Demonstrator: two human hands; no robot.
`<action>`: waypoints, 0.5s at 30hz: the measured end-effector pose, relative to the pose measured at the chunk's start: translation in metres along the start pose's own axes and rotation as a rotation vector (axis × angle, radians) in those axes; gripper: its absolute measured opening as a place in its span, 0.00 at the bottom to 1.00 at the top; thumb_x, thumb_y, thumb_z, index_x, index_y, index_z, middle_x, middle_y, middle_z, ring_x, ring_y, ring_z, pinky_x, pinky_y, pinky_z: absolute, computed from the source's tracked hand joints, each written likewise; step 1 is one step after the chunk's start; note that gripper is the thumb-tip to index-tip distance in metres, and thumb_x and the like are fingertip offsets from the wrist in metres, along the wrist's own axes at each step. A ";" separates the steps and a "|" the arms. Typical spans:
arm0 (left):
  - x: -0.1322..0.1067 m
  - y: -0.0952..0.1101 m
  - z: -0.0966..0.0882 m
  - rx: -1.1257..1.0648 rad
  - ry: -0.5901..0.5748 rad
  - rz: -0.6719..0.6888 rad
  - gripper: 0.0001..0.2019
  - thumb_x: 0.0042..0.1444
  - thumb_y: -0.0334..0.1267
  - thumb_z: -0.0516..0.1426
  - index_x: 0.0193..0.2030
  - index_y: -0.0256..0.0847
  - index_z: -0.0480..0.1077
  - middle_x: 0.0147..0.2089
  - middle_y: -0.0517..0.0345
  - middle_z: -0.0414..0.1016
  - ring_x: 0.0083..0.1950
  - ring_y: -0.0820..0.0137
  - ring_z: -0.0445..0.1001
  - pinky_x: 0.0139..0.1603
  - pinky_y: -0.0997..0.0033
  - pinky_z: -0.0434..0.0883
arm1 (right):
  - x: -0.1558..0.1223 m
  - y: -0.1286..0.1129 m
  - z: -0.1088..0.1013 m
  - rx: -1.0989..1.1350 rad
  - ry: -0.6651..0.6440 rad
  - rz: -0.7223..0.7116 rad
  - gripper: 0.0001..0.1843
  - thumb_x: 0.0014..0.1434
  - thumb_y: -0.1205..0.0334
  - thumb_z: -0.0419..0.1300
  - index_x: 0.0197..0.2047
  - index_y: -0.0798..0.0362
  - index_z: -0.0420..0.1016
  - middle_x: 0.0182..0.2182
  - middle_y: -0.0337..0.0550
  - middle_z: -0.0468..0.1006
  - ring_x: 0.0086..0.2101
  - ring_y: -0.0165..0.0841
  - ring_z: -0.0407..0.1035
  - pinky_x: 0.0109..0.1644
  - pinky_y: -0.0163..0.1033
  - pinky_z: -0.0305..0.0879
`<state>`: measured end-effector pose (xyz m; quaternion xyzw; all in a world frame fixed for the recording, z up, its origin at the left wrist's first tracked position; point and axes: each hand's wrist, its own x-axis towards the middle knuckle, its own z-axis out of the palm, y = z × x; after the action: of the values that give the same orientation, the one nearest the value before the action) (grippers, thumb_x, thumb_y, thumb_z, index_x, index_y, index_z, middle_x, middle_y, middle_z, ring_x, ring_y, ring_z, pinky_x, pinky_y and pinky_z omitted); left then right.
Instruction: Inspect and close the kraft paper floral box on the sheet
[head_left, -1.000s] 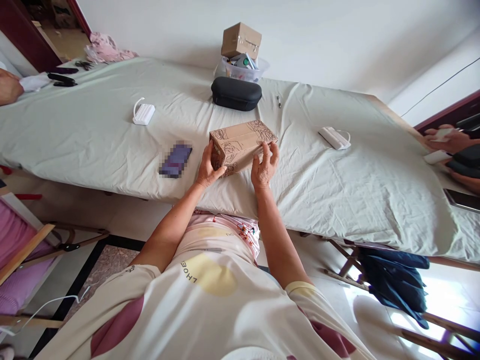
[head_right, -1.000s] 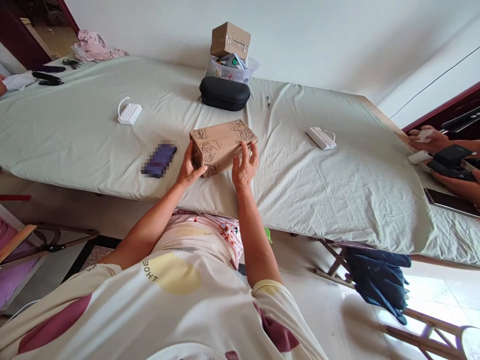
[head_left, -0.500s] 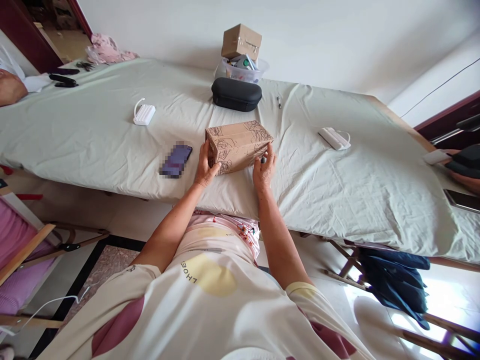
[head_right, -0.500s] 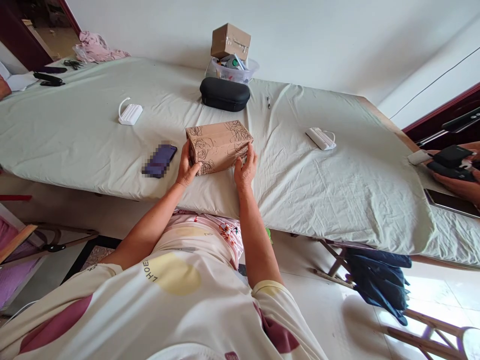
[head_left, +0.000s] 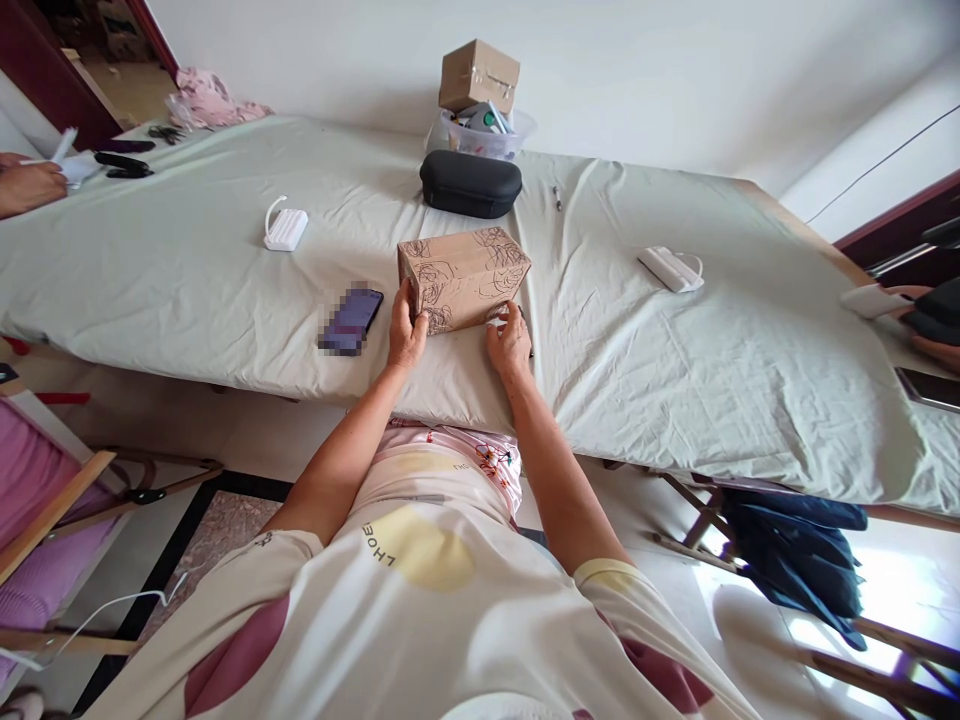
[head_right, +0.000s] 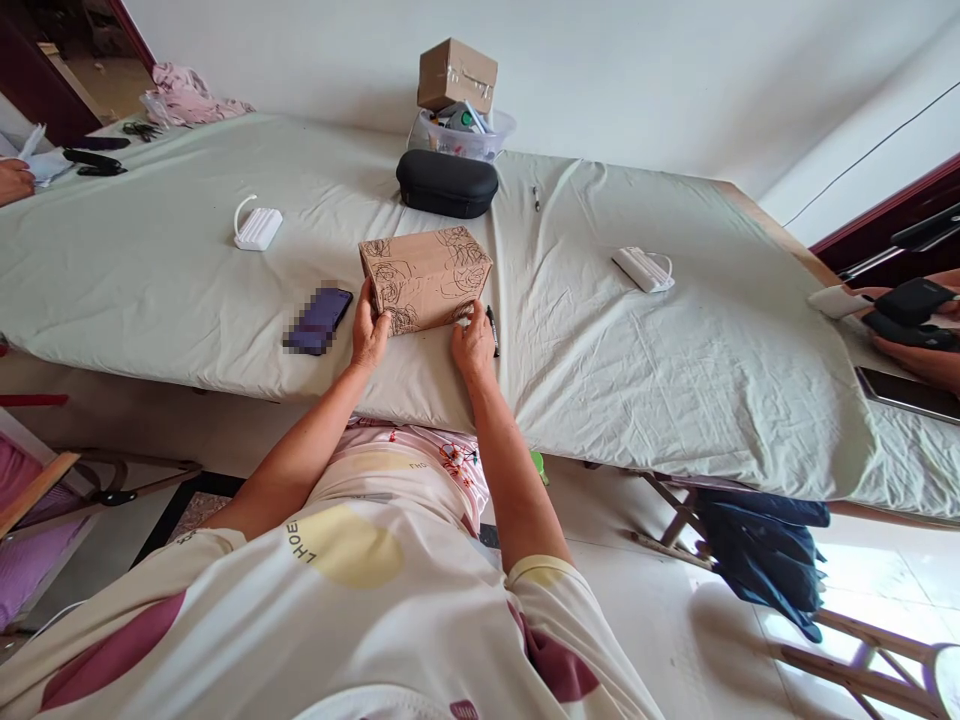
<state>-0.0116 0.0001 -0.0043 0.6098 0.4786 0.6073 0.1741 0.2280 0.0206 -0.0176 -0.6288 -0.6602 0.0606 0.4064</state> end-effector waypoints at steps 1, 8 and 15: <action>0.000 0.001 0.000 0.003 0.001 -0.002 0.35 0.72 0.57 0.53 0.80 0.45 0.56 0.81 0.43 0.61 0.84 0.58 0.58 0.87 0.54 0.54 | 0.000 0.000 0.000 -0.003 0.019 0.004 0.33 0.65 0.59 0.54 0.72 0.56 0.63 0.56 0.59 0.81 0.49 0.42 0.77 0.61 0.53 0.76; 0.001 0.006 -0.002 -0.040 -0.026 -0.033 0.34 0.70 0.58 0.54 0.78 0.45 0.58 0.81 0.44 0.62 0.84 0.56 0.58 0.86 0.52 0.54 | 0.001 0.003 -0.003 0.051 0.078 -0.005 0.28 0.64 0.57 0.55 0.65 0.56 0.68 0.59 0.62 0.79 0.53 0.42 0.76 0.64 0.55 0.74; 0.001 0.005 -0.003 -0.046 0.027 -0.035 0.35 0.71 0.65 0.50 0.74 0.43 0.62 0.76 0.41 0.69 0.79 0.56 0.66 0.82 0.54 0.63 | 0.001 -0.004 -0.009 0.163 0.087 0.052 0.25 0.60 0.61 0.55 0.60 0.54 0.68 0.53 0.56 0.82 0.46 0.39 0.78 0.58 0.52 0.77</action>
<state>-0.0125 -0.0024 0.0014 0.5890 0.4775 0.6230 0.1920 0.2304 0.0165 -0.0084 -0.6126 -0.6182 0.0976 0.4828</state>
